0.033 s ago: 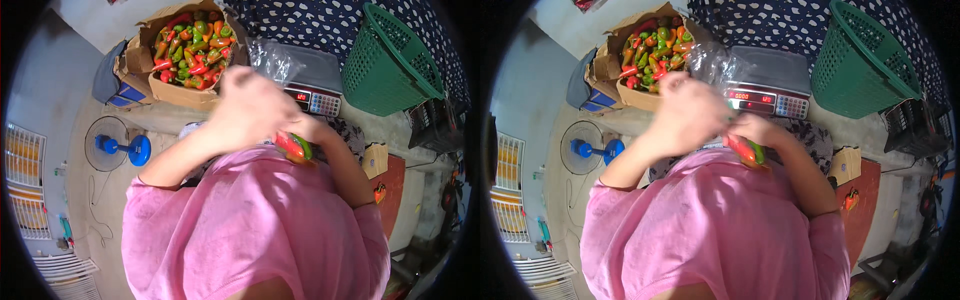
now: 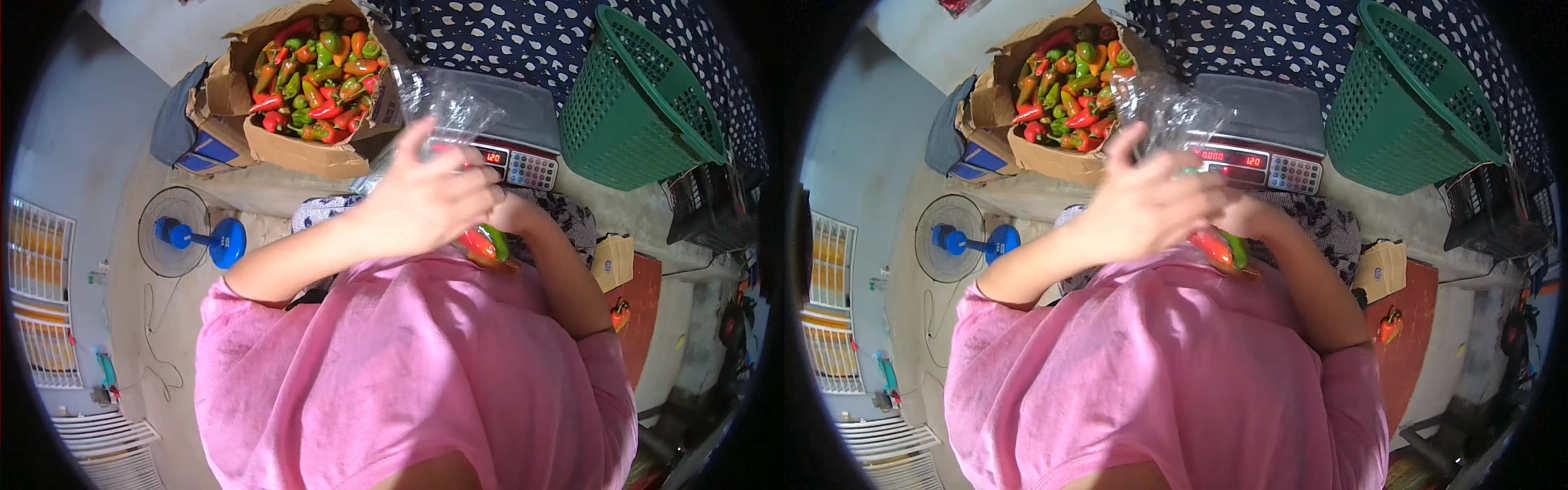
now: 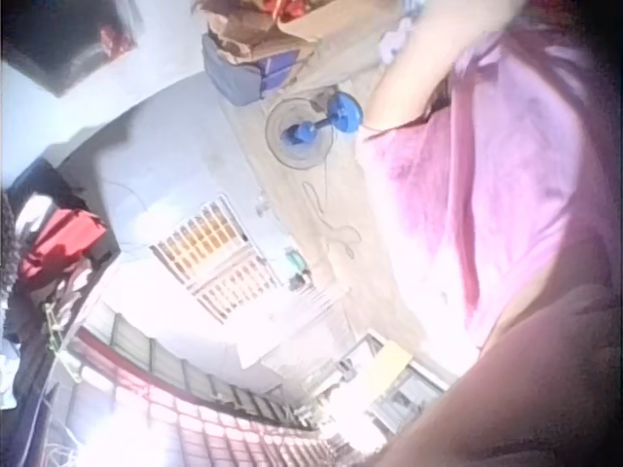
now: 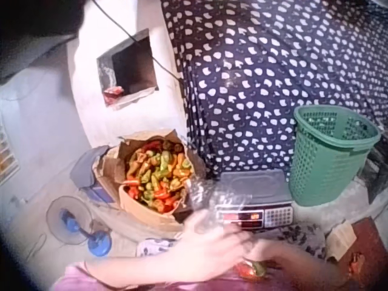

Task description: The person takes peppers from a cardboard box, weighs them on a digital scale, and puts them into a plastic bag, which they then tie closed.

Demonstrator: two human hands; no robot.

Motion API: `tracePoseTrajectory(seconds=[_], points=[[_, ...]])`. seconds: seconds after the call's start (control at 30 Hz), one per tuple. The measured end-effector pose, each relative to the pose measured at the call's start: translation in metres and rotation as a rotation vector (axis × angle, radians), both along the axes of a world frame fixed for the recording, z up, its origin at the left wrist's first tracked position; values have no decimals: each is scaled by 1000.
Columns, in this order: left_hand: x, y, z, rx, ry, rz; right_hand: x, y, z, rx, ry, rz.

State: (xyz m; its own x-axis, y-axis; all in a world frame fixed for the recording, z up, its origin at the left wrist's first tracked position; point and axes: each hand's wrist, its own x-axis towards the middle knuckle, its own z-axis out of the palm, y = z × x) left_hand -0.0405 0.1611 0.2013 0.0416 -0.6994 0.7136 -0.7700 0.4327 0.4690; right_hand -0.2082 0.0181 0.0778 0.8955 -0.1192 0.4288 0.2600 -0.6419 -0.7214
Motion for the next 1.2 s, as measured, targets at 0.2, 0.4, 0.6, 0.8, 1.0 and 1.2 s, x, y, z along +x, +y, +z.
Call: tracePoseTrajectory(seconds=[0.2,0.4,0.6,0.8,1.0,1.2], points=[[-14,0,-25,358,-1119,22,1,-6,32,525,553,205],[11,-8,8,235,-912,-442,0,4,57,646,521,437],[22,-6,16,189,-971,-468,21,21,63,543,665,451],[41,-3,-38,146,-830,-241,13,15,45,240,346,415],[14,18,-70,243,-734,95,11,22,13,633,65,47],[-3,20,-25,398,-787,136,25,26,41,419,-91,-321]])
